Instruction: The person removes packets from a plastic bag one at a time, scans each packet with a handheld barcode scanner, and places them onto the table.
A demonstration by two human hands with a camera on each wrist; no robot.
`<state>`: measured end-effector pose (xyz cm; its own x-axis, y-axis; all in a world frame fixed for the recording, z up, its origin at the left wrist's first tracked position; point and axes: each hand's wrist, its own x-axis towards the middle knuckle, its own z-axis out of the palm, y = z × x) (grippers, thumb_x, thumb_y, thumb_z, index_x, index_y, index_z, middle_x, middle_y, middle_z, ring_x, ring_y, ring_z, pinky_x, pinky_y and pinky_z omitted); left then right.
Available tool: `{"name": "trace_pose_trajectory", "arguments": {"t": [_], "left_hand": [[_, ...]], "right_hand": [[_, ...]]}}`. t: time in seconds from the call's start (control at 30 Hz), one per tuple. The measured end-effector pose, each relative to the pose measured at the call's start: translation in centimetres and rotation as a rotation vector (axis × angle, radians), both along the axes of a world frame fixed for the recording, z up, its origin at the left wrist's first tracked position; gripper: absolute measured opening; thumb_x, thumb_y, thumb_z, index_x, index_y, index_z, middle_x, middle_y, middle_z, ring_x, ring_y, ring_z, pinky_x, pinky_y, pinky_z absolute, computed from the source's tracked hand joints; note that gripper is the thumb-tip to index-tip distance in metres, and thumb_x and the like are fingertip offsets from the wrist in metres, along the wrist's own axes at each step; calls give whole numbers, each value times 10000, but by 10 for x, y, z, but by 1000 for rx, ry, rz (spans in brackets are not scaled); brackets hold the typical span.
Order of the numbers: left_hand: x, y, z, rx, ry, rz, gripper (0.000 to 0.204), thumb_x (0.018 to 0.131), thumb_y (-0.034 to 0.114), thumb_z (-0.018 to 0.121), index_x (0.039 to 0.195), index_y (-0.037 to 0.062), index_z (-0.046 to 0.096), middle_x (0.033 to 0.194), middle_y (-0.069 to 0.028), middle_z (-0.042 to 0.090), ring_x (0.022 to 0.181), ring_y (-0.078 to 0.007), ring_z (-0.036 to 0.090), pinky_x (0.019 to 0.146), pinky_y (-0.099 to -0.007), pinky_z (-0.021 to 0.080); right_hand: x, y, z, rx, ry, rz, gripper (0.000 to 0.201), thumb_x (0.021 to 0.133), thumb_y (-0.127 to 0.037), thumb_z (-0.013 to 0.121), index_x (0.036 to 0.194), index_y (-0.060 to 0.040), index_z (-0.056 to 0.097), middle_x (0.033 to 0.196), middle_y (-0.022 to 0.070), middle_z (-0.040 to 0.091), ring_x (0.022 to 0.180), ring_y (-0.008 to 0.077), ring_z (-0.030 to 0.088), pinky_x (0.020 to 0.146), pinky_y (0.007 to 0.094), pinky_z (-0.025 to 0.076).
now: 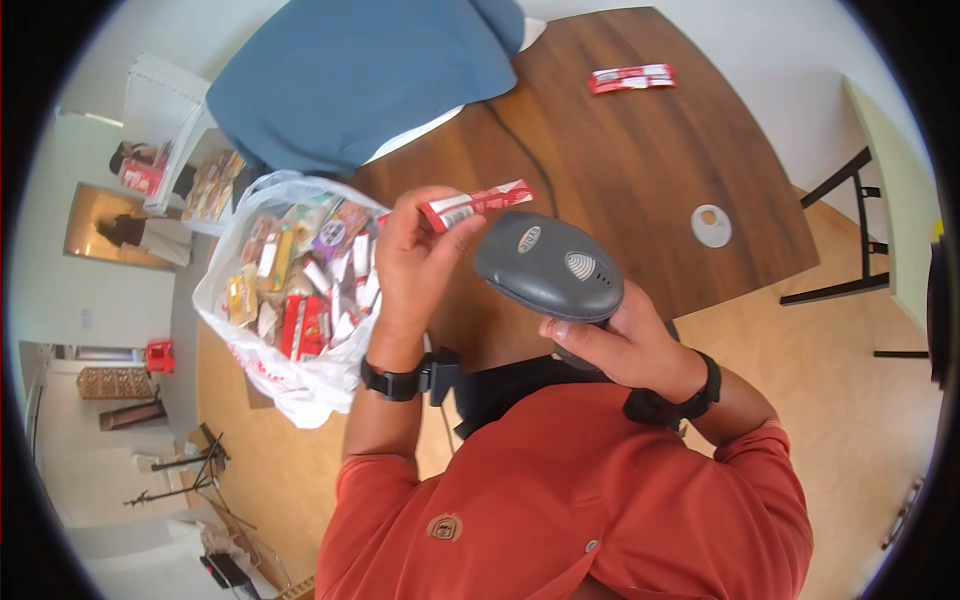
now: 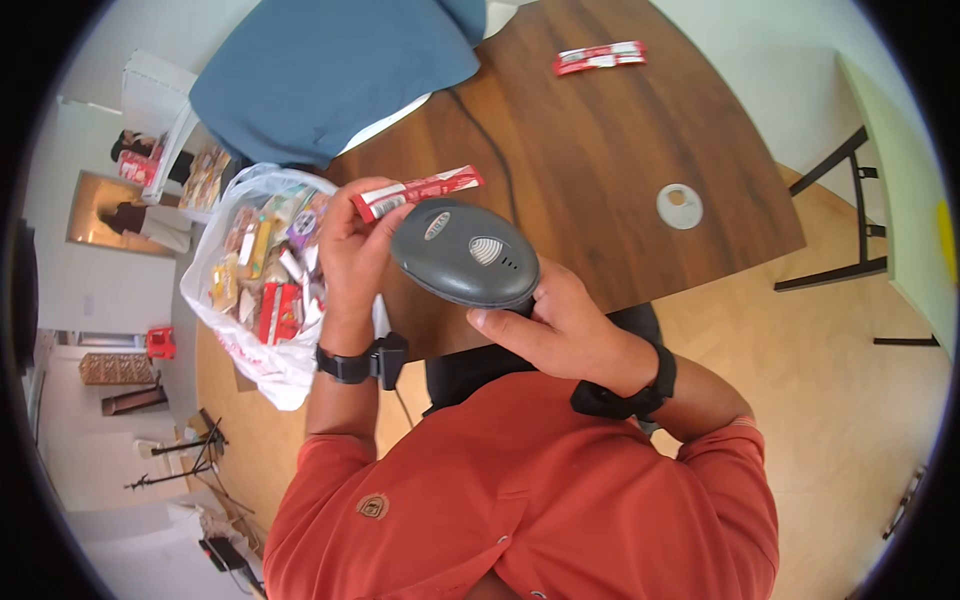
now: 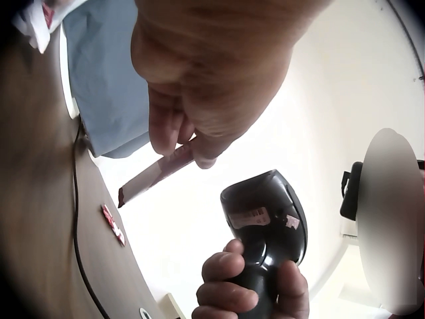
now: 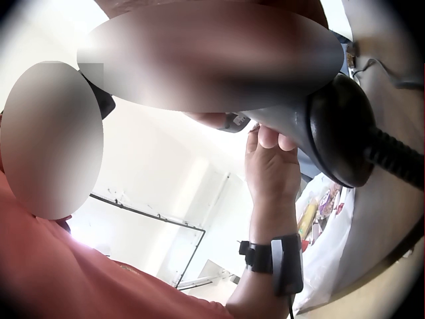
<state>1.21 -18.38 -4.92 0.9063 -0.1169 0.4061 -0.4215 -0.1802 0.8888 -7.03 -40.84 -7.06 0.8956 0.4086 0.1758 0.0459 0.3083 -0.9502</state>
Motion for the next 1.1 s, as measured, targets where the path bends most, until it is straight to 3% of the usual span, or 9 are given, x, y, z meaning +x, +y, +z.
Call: {"name": "trace_pose_trajectory", "arguments": {"t": [0.07, 0.23, 0.43, 0.5, 0.6, 0.73, 0.9, 1.07, 1.1], "left_hand": [[24, -9, -2, 13, 137, 13, 299, 872, -49, 705, 1140, -4, 580, 1016, -80, 671, 895, -133, 659, 812, -262, 544], [113, -62, -11, -33, 264, -227, 230, 915, 63, 698, 1096, -16, 579, 974, -95, 682, 846, -139, 665, 732, -254, 550], [191, -146, -61, -360, 622, -281, 208, 929, 101, 688, 1070, -15, 590, 992, -120, 692, 872, -176, 685, 799, -282, 579], [206, -163, -75, -563, 682, -385, 389, 901, 126, 729, 1194, -59, 553, 1012, -137, 679, 903, -178, 676, 815, -287, 583], [192, -171, -62, -219, 726, -184, 616, 879, 160, 754, 1347, -101, 449, 1059, -152, 658, 908, -180, 665, 793, -289, 581], [157, -130, -62, 137, 479, -120, 702, 877, 193, 736, 1399, -117, 383, 1077, -142, 639, 876, -179, 653, 734, -288, 565], [80, -26, -45, 174, 481, -234, 237, 945, 187, 662, 1102, 12, 635, 897, -35, 663, 739, -104, 643, 615, -243, 508], [15, 101, -27, 605, 315, 223, 224, 922, 208, 690, 1018, 5, 689, 822, -44, 682, 739, -89, 649, 647, -256, 518], [7, 125, -23, 669, 226, 351, 233, 874, 256, 698, 996, 58, 718, 891, -138, 723, 832, -244, 717, 724, -338, 546]], "right_hand": [[-1, -12, -1, 17, 28, -5, 259, 931, -46, 628, 1181, 7, 586, 1038, 22, 630, 891, 84, 572, 805, 266, 480], [-3, -38, 0, 349, 117, -184, 242, 955, -54, 578, 1187, 12, 591, 1097, 52, 632, 912, 123, 620, 819, 312, 516], [-15, -66, -4, 272, 73, -341, 278, 955, -59, 558, 1223, 15, 569, 1132, 82, 633, 923, 155, 630, 827, 327, 519], [-16, -70, -7, 276, 61, -378, 313, 954, -59, 546, 1259, 11, 539, 1148, 97, 624, 921, 170, 634, 822, 337, 523], [-16, -71, -10, 286, 73, -385, 333, 948, -67, 556, 1271, 10, 526, 1149, 105, 621, 921, 183, 636, 820, 345, 525], [-11, -64, -14, 283, 78, -393, 362, 938, -93, 572, 1280, 13, 520, 1132, 136, 617, 907, 204, 637, 814, 357, 527], [-1, -54, -19, 261, 86, -318, 409, 935, -113, 586, 1316, 13, 507, 1157, 154, 602, 898, 211, 632, 798, 369, 534], [7, -43, -16, 272, 111, -275, 421, 930, -118, 599, 1322, 8, 510, 1161, 154, 603, 884, 206, 635, 792, 369, 536], [8, -41, -16, 272, 119, -266, 425, 929, -119, 605, 1323, 7, 511, 1160, 153, 604, 878, 205, 636, 789, 369, 537]]}}
